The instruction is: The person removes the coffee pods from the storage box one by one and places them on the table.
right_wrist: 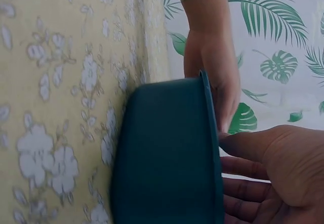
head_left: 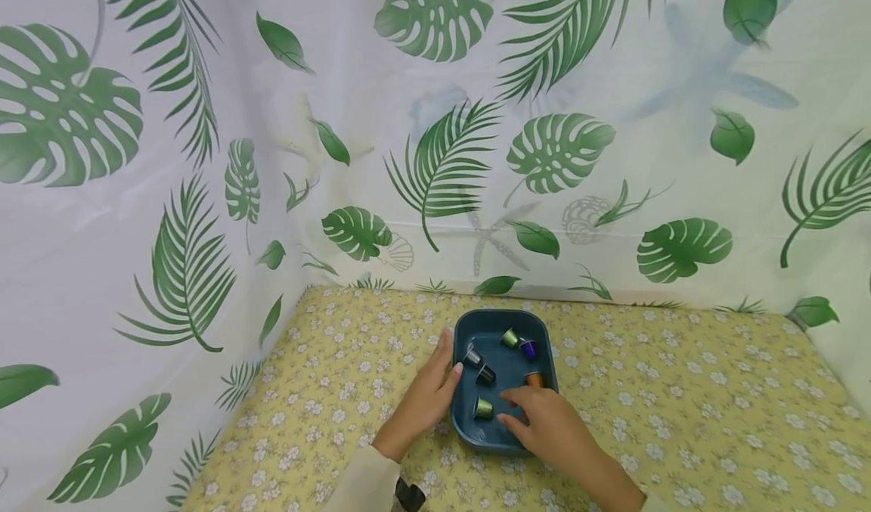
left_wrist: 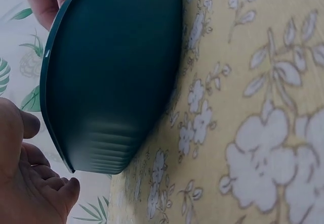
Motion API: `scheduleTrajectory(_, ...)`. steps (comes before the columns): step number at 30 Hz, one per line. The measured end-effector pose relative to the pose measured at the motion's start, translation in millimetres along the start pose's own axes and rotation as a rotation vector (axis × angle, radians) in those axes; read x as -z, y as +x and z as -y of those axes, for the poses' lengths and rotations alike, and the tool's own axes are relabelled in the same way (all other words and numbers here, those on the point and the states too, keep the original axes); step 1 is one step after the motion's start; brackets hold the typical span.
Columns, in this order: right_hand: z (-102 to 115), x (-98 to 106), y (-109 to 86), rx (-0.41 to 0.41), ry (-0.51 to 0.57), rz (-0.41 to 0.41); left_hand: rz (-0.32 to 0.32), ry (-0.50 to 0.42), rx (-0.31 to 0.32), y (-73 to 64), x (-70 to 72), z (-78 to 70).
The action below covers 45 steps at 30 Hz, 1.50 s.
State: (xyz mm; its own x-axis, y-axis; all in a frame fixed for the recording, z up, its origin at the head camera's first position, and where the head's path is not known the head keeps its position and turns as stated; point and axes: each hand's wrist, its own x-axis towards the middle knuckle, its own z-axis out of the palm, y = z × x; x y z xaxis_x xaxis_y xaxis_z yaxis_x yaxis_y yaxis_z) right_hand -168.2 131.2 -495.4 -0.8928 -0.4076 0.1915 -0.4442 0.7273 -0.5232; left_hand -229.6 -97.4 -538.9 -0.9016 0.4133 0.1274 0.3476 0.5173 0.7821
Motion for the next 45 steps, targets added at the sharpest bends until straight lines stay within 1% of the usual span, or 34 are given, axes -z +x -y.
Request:
scheduleTrajectory(2,1.5,-3.6,2.1,-0.007,0.002,0.012,0.008,0.008,-0.004,-0.1,-0.4,-1.5)
scheduleTrajectory(4,2.2,-6.9,4.6,-0.019,0.007,0.035,0.009,0.036,-0.017,0.6,-2.1,-1.6)
scheduleTrajectory(9,2.6,-14.1,10.1,-0.052,0.036,0.106,-0.005,0.101,-0.056,1.8,-7.5,1.5)
scheduleTrajectory(13,1.8,-18.2,14.6,-0.059,0.064,0.140,-0.008,0.131,-0.059,1.3,-9.6,2.4)
scheduleTrajectory(19,0.8,-24.1,19.5,-0.052,0.070,0.172,-0.004,0.116,-0.052,1.7,-10.9,4.0)
scheduleTrajectory(25,0.5,-28.2,24.2,-0.074,0.068,0.182,0.011,0.122,-0.060,4.1,-9.6,5.4)
scheduleTrajectory(30,0.0,-32.8,27.6,-0.090,0.048,0.159,0.023,0.121,-0.047,4.8,-7.3,5.8)
scheduleTrajectory(34,0.3,-34.1,29.8,-0.089,0.014,0.140,0.019,0.136,-0.049,5.3,-8.4,5.7)
scheduleTrajectory(37,1.4,-34.4,33.0,-0.085,0.007,0.150,0.012,0.152,-0.050,5.9,-9.0,6.1)
scheduleTrajectory(41,1.7,-35.0,36.4,-0.081,0.009,0.179,0.015,0.151,-0.040,6.7,-9.0,5.2)
scheduleTrajectory(45,1.0,-35.9,38.3,-0.065,0.002,0.183,0.010,0.145,-0.035,6.5,-9.8,3.4)
